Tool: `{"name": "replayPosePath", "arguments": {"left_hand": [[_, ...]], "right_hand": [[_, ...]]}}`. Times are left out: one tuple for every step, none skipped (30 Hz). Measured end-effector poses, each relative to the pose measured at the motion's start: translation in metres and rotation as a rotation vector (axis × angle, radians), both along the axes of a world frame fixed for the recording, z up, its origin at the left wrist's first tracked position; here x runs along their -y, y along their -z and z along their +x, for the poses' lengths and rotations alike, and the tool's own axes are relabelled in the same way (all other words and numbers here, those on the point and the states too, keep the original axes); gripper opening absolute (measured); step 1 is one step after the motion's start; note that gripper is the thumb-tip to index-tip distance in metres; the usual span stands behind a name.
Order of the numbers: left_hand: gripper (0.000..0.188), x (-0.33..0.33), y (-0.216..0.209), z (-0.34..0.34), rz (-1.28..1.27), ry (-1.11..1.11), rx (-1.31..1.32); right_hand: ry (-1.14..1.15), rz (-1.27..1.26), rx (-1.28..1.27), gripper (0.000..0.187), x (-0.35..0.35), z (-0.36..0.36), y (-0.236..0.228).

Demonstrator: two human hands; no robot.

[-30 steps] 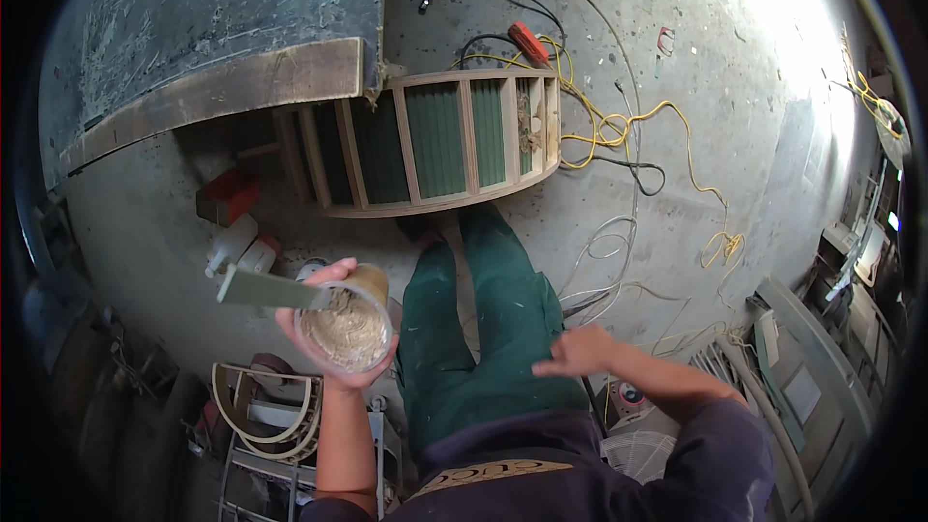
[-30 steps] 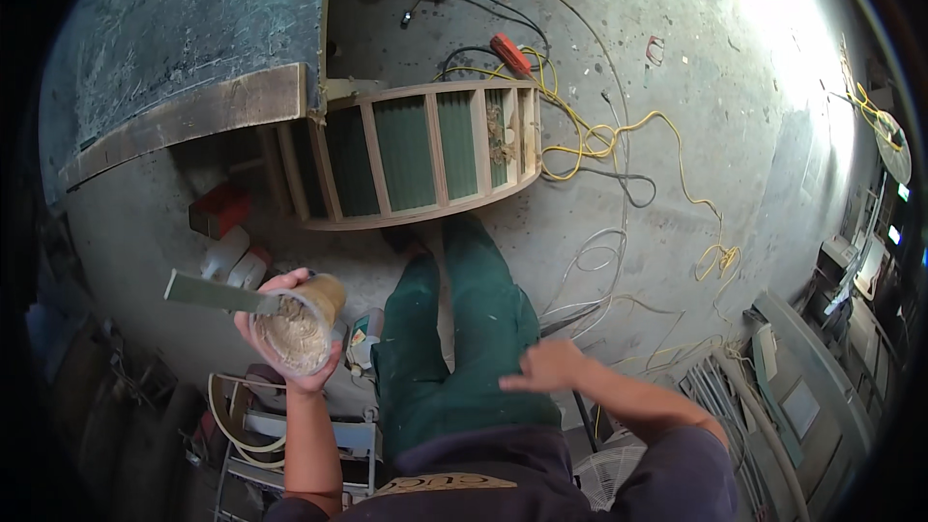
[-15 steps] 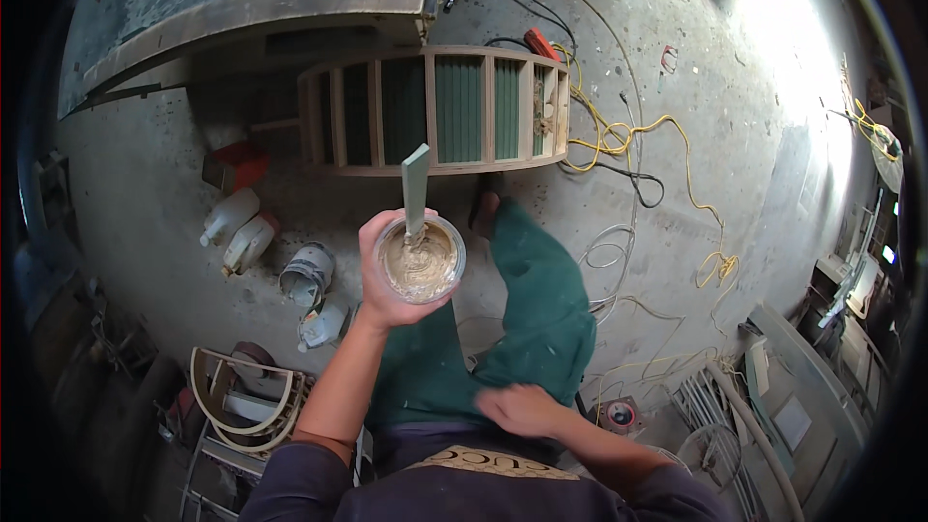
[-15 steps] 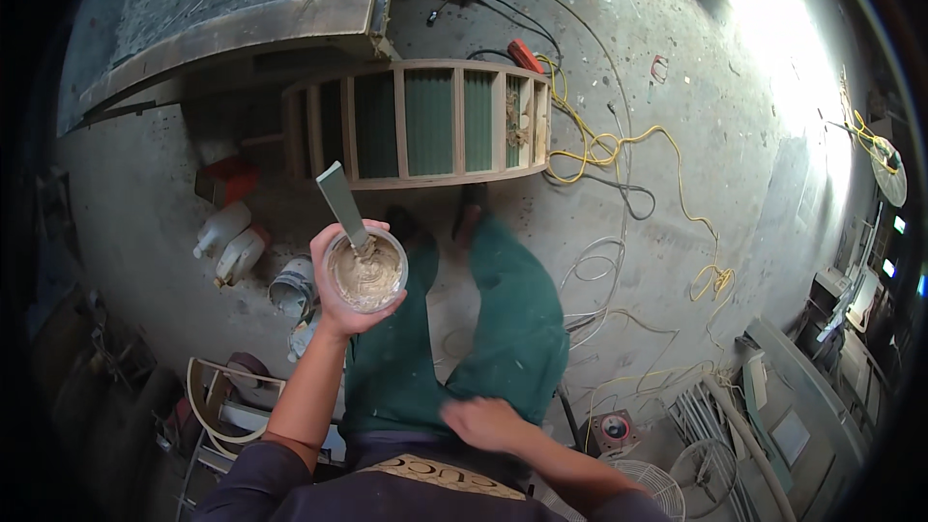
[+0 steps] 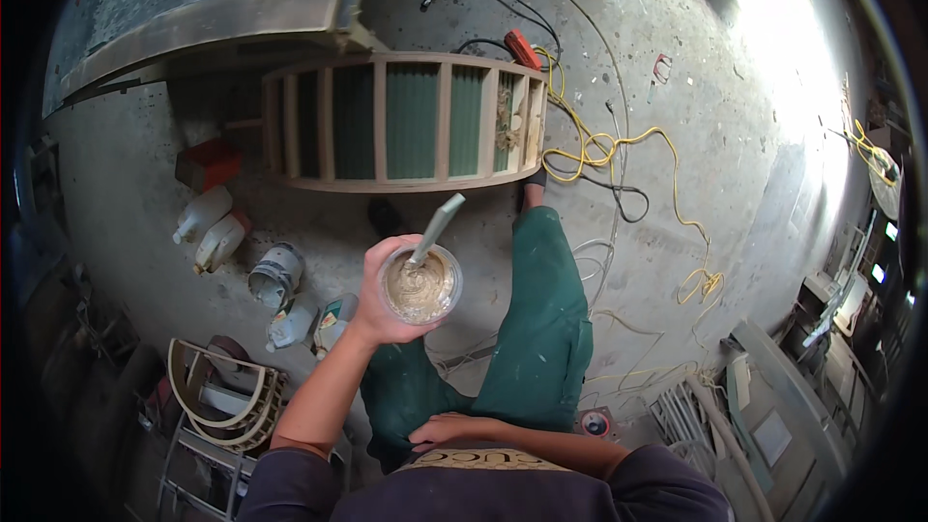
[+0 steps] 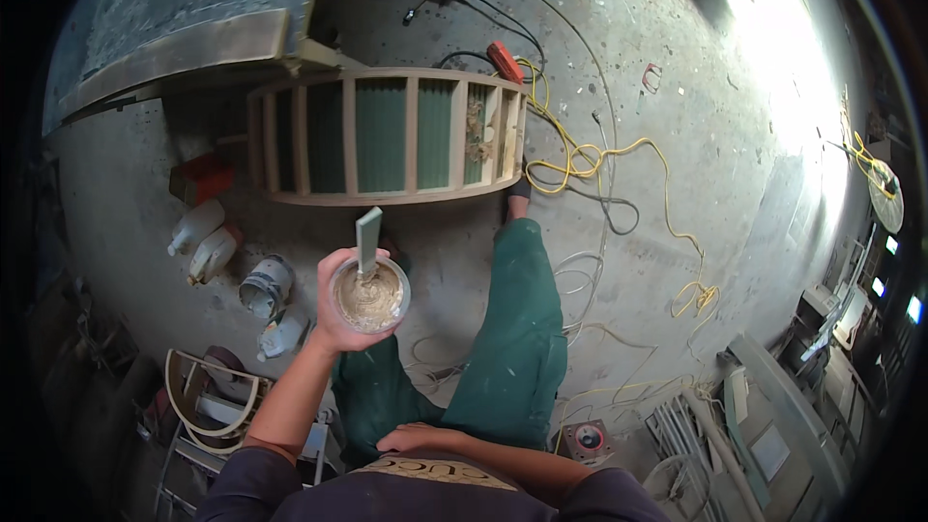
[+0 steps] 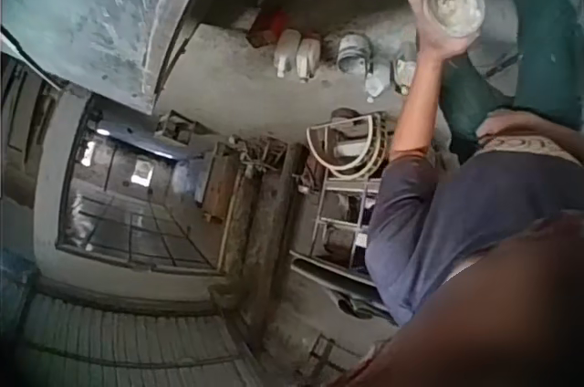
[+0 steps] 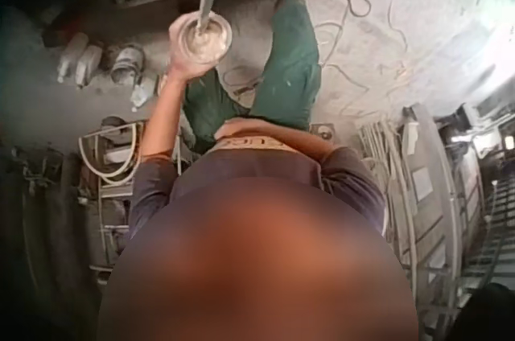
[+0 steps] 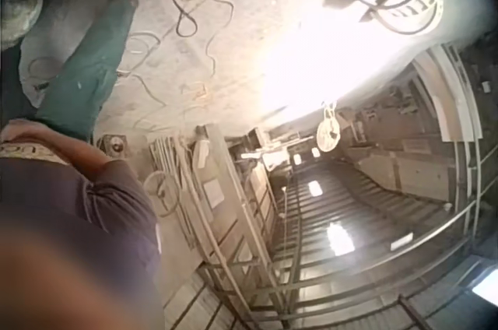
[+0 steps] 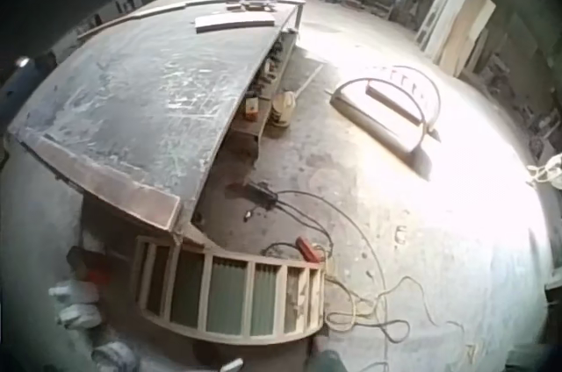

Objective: Applying an adhesive or filler mixture to the joints of a curved wooden frame using a manual spatula.

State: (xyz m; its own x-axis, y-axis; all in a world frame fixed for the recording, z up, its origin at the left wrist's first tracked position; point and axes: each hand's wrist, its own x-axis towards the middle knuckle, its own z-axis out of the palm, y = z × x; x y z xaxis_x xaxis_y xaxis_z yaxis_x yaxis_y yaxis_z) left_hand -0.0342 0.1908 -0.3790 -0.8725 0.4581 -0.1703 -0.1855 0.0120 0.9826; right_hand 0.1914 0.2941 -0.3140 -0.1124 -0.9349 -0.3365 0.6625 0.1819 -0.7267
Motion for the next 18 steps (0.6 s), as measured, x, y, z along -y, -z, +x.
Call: {"name": "replayPosePath", "arguments": {"left_hand": [[0.105,-0.019,0.007,0.0,0.014,0.025,-0.015],[0.106,-0.037,0.015,0.0,0.027,0.051,-0.028],[0.107,-0.055,0.031,0.005,0.039,0.062,-0.002],[0.107,-0.073,0.043,0.009,0.033,0.055,-0.003],[0.107,-0.092,0.053,0.014,0.058,0.05,-0.012],[0.108,-0.112,0.064,0.018,0.083,0.048,-0.022],[0.108,-0.127,0.073,0.023,0.077,0.039,0.015],[0.108,-0.143,0.083,0.028,0.063,0.036,0.03],[0.108,-0.157,0.091,0.033,0.041,0.024,0.045],[0.107,-0.17,0.097,0.037,0.018,0.009,0.056],[0.109,-0.183,0.104,0.038,-0.01,0.037,0.045],[0.109,-0.197,0.109,0.038,-0.028,0.027,0.046],[0.109,-0.212,0.113,0.036,-0.065,0.046,0.019],[0.11,-0.224,0.116,0.034,-0.105,0.069,-0.014],[0.11,-0.235,0.118,0.029,-0.153,0.075,-0.04],[0.109,-0.248,0.129,0.027,-0.106,0.075,-0.003],[0.108,-0.257,0.137,0.022,-0.111,0.084,-0.012],[0.108,-0.264,0.144,0.017,-0.121,0.093,-0.02]], "right_hand": [[-0.011,-0.011,0.008,0.037,-0.019,0.001,0.007],[-0.003,-0.036,0.035,0.036,-0.038,0.001,0.015],[0.007,-0.061,0.063,0.036,-0.057,0.002,0.023],[0.016,-0.079,0.08,0.035,-0.076,-0.002,0.032],[0.01,-0.085,0.08,0.035,-0.098,-0.006,0.039],[0.003,-0.024,0.065,0.033,-0.125,-0.009,0.045],[-0.002,0.022,0.063,0.031,-0.15,-0.017,0.045],[-0.007,0.073,0.063,0.029,-0.177,-0.025,0.046],[0.038,0.099,0.083,0.028,-0.207,-0.038,0.053],[0.079,0.123,0.099,0.027,-0.243,-0.055,0.063],[0.194,0.112,0.137,0.026,-0.28,-0.071,0.073],[0.304,0.108,0.174,0.025,-0.319,-0.09,0.083],[0.295,0.258,0.24,0.023,-0.357,-0.112,0.09],[0.446,0.394,0.136,0.018,-0.391,-0.131,0.094],[0.478,0.632,-0.01,0.016,-0.421,-0.157,0.094],[0.711,0.719,-0.139,0.017,-0.442,-0.169,0.103],[0.867,0.737,-0.218,0.024,-0.462,-0.182,0.112],[0.963,0.695,-0.27,0.031,-0.466,-0.202,0.117]]}}
